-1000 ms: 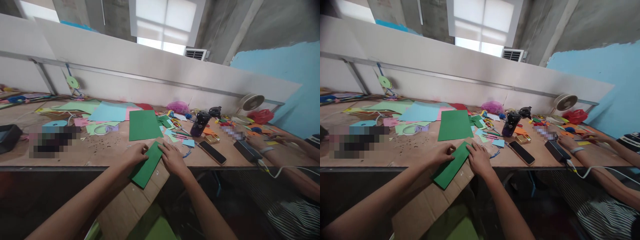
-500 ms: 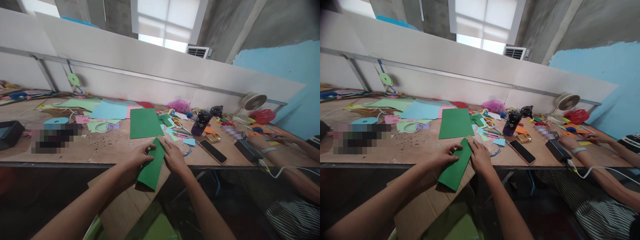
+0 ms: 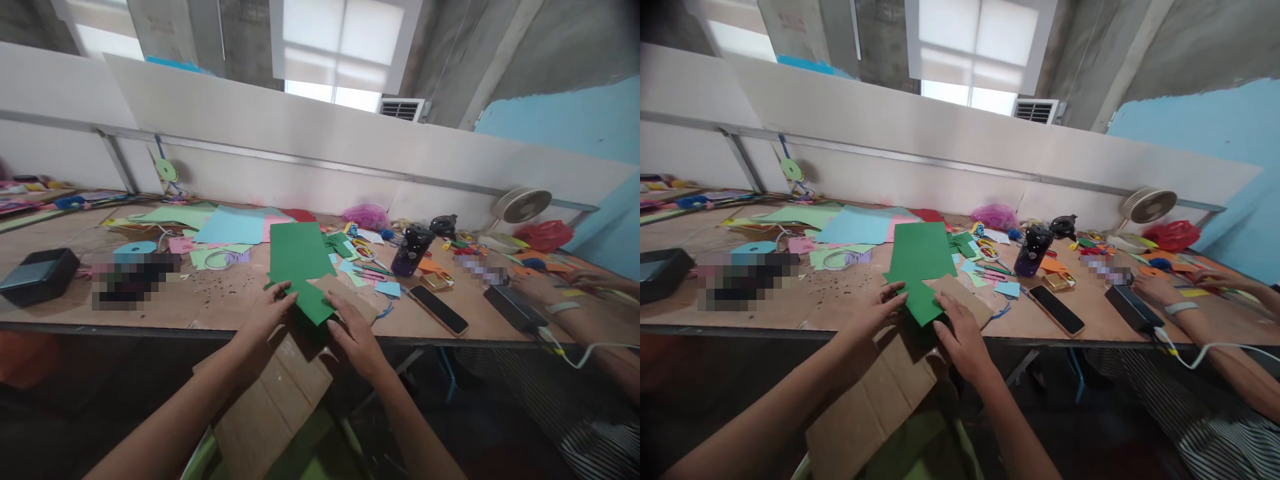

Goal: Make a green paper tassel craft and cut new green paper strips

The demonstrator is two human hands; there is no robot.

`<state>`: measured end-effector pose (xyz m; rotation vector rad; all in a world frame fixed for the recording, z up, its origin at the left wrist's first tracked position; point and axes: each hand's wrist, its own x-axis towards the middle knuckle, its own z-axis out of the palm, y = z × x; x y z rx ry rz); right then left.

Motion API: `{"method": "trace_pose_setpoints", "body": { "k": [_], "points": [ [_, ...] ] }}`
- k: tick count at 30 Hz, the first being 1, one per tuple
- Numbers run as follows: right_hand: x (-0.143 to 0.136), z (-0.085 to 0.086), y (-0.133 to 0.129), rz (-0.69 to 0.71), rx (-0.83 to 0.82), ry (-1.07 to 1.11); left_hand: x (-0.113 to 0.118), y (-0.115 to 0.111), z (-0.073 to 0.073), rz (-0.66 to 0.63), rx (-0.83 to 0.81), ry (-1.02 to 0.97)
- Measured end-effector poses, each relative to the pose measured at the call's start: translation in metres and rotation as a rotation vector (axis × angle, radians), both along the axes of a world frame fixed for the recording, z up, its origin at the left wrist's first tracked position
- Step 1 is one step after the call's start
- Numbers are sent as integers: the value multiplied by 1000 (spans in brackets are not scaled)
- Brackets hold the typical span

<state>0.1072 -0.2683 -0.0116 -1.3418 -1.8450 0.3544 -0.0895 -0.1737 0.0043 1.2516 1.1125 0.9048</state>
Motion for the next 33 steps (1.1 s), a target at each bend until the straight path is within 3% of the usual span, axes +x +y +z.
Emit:
{"method": "trace_pose_setpoints", "body": {
  "k": [4,7,10,12,15,19,22,28,33],
  "points": [
    [-5,-3,-9,-24,-24,-101,-14,-11,14,-213,356,381],
    [-3,-11,-7,-82,-51,-210,-32,-45,30,-292,612,824],
    [-4,-14,-6,-109,-69,-280,-44,-95,36,-470,670,963],
    [-10,-11,-6,-132,-72,-319,-46,-122,31,-669,686,1004],
    [-25,0,-5,-124,-53,-361,-47,-138,18,-813,673,1080],
    [-42,9,1,-36,-88,-388,-52,-128,2,-798,686,1175],
    [-43,9,5,-62,-126,-419,-61,-117,-3,-764,696,1254],
    [-26,7,4,-111,-135,-430,-87,-93,2,-661,747,1276],
    [3,6,2,-38,-127,-394,-110,-70,6,-511,768,1232]
  ]
}}
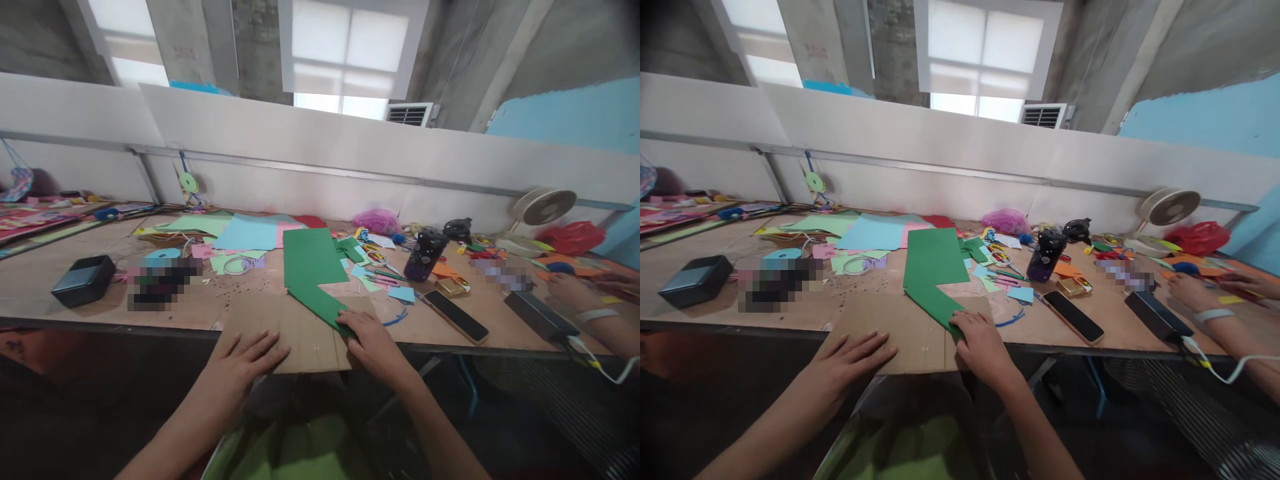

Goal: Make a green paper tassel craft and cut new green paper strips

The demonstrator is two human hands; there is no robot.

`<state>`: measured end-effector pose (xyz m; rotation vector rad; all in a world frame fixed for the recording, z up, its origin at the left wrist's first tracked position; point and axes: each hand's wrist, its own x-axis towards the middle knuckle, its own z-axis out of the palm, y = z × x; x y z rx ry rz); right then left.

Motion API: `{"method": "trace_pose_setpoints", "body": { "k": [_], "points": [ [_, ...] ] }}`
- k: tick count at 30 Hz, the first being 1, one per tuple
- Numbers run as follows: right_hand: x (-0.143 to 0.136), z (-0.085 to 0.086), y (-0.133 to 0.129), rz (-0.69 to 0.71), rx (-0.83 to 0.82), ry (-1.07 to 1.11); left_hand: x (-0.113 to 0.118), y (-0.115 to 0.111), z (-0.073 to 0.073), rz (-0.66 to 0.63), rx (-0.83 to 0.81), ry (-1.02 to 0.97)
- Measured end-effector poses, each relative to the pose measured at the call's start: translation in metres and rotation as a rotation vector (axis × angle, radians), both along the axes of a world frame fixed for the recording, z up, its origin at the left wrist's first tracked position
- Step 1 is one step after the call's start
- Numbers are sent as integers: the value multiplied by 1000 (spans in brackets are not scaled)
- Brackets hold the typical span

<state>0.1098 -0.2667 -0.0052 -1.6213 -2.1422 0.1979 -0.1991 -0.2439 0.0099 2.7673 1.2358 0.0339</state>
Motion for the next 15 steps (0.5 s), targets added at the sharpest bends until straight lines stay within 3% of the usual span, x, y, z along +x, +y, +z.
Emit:
{"method": "trace_pose_setpoints", "body": {
  "k": [7,11,15],
  "points": [
    [26,1,-2,90,-6,128,-10,11,1,85,-3,-50],
    [22,2,4,140,9,179,-3,9,9,97,-16,-51],
    [20,2,7,134,64,194,12,9,22,97,73,-118]
  ]
}}
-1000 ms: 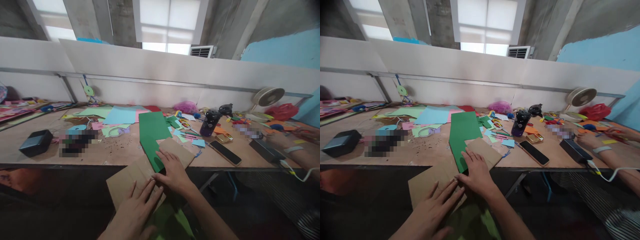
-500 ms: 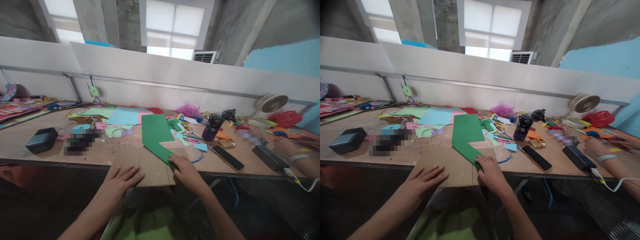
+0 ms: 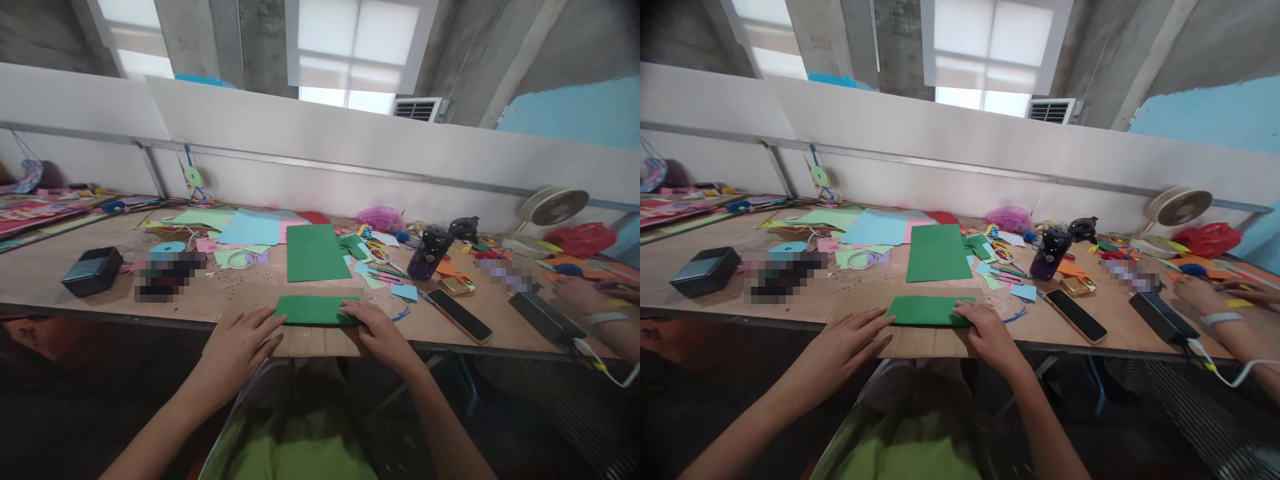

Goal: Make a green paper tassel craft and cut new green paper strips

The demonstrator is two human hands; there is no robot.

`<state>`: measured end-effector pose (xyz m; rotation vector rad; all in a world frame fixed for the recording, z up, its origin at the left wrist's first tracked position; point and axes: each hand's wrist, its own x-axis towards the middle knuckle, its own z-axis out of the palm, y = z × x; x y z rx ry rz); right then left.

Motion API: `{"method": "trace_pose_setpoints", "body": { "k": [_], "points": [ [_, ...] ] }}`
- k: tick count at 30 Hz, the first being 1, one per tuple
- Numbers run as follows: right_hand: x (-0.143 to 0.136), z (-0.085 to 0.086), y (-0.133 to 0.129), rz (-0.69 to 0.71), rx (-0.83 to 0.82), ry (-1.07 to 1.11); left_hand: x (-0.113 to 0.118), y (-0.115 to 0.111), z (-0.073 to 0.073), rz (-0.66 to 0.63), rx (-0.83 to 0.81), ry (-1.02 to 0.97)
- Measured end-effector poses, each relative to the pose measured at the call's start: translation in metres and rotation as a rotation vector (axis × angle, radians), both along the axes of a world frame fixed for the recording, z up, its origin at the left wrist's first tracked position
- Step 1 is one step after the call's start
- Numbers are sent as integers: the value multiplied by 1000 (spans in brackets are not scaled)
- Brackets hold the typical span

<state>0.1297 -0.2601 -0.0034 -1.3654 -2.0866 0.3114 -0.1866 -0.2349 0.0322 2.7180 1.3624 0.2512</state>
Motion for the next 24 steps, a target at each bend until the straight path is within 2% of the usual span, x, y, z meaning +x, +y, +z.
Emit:
{"method": "trace_pose_setpoints", "body": {
  "k": [3,6,10,13,16,18,21,24],
  "points": [
    [2,0,-3,-2,18,25,20,3,6,-45,15,-45],
    [2,1,-7,-3,12,32,47,12,4,-175,-13,-57],
    [-2,1,-7,19,-24,54,82,32,-11,-327,-47,-67],
    [7,0,-1,10,-48,131,95,46,-29,-394,-84,-18],
    [35,2,16,-155,-8,157,92,55,-46,-341,-57,0],
    [59,7,32,-318,18,59,86,57,-51,-294,-37,3],
    [92,13,58,-562,-31,-211,79,58,-47,-307,-2,12],
    [111,14,79,-625,-86,-289,84,59,-34,-360,31,5]
  ]
}}
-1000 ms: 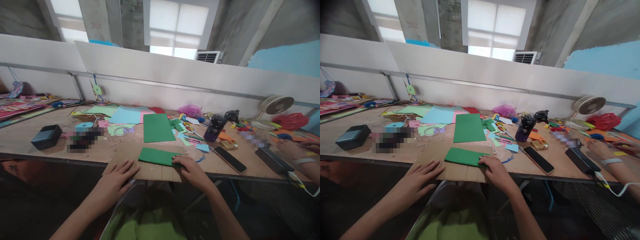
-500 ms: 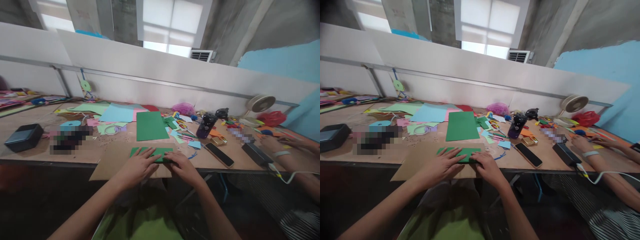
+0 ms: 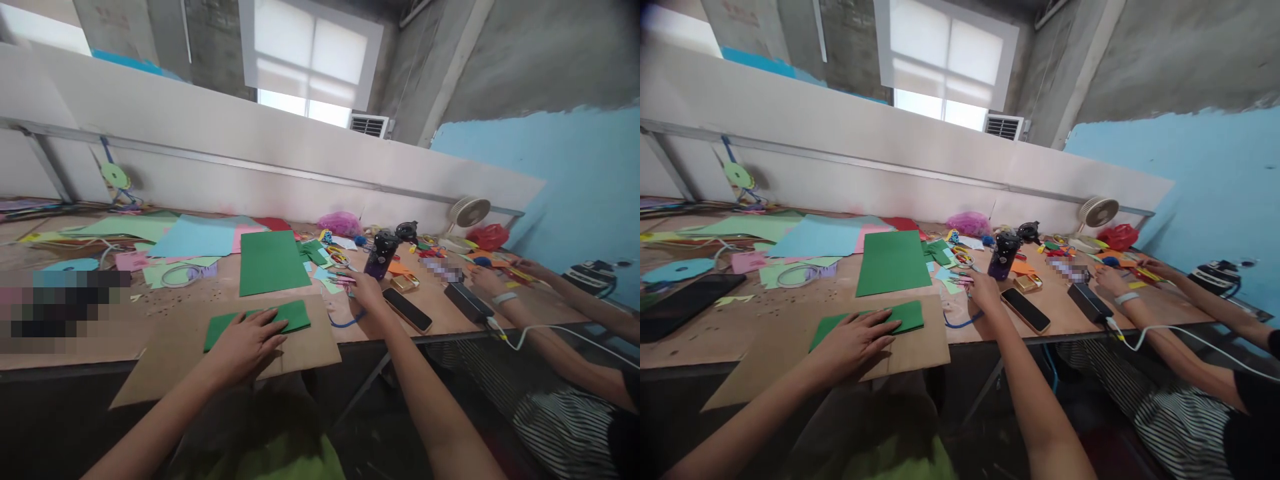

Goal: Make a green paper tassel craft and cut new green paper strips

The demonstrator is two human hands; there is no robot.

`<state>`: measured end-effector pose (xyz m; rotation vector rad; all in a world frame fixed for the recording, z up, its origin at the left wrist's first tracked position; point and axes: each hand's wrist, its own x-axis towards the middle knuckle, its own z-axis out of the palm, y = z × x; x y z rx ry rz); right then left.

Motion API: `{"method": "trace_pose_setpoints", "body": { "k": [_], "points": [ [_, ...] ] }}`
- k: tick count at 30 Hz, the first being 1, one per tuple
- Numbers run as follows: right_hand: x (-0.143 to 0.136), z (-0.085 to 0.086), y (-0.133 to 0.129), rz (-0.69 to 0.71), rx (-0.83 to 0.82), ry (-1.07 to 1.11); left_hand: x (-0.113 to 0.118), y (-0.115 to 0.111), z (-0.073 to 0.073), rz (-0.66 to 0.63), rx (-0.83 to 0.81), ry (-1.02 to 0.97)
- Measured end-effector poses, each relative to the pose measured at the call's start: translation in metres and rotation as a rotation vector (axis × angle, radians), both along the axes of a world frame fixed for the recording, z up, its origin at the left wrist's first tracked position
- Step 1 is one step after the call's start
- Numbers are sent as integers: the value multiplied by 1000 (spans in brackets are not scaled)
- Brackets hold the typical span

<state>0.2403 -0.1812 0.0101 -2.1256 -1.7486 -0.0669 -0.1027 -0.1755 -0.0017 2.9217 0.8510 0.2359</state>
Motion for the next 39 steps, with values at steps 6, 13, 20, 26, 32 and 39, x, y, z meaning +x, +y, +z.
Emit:
{"method": "trace_pose_setpoints", "body": {
  "k": [6,13,20,26,32,39],
  "points": [
    [21,-10,24,-119,-76,-52,19,10,6,94,-61,-189],
    [37,-11,46,-128,-126,-66,19,16,-12,101,-132,-103],
    [34,-8,48,-87,-107,-12,20,11,-11,85,-137,-23],
    [18,0,19,-90,90,77,21,10,-9,57,-130,13],
    [-27,-4,-26,79,159,232,22,10,-7,62,-105,25],
    [-106,-8,-68,565,95,441,23,11,-14,84,-64,35]
  ]
}}
